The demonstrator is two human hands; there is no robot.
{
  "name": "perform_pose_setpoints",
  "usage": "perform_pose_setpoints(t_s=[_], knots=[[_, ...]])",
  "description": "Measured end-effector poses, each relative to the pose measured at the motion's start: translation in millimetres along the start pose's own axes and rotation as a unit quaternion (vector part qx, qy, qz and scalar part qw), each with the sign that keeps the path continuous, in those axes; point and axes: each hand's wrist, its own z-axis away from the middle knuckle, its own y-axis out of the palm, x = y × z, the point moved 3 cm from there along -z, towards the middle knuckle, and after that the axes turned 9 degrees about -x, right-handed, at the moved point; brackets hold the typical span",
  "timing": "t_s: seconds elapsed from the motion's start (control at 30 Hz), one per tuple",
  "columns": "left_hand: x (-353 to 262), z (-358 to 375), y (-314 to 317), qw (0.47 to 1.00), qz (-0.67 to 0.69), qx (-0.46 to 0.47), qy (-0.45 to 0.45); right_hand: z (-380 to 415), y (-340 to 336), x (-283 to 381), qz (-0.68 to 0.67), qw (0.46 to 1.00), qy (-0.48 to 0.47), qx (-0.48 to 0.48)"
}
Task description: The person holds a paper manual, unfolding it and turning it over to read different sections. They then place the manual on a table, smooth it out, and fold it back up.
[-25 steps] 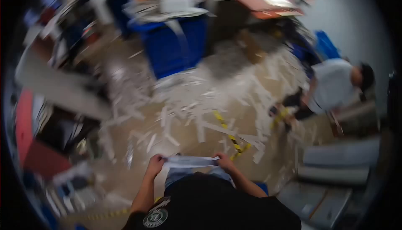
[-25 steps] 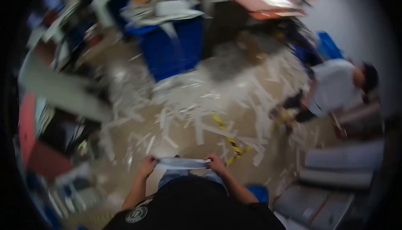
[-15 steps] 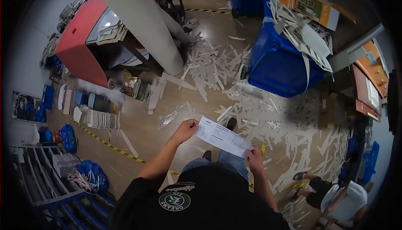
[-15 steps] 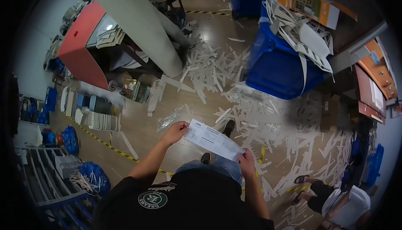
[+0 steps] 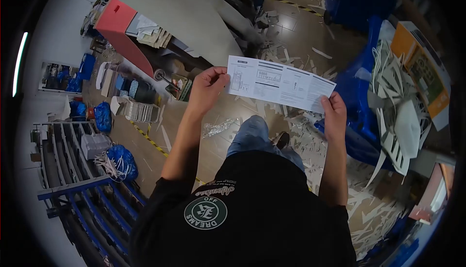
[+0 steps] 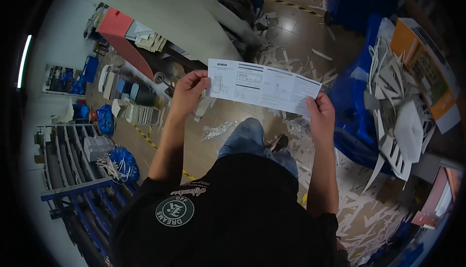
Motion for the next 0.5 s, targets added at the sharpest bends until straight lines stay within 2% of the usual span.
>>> perform_pose_setpoints(t_s=[0.13, 0.2, 0.27, 0.4, 0.5], knots=[[-5.6, -85.6, 18.4, 1.000, 0.002, -0.007, 0.009, -79.8, 21.0, 20.2, 0.027, 1.000, -0.001, -0.007], [2.2, -134.0, 30.0, 1.000, 0.023, -0.004, 0.012, -119.1, 32.3, 22.7, 0.026, 0.998, -0.044, -0.037], [6.7, -189.2, 45.5, 0.999, 0.032, 0.006, 0.020, -162.4, 43.0, 24.0, 0.057, 0.995, -0.040, -0.064], [22.0, -296.5, 77.2, 0.995, 0.075, 0.063, -0.007, -240.7, 50.6, 13.6, 0.100, 0.989, -0.001, -0.111], [3.7, -369.3, 100.1, 0.992, 0.079, 0.102, -0.014, -296.1, 65.0, 32.0, 0.106, 0.984, -0.018, -0.141]])
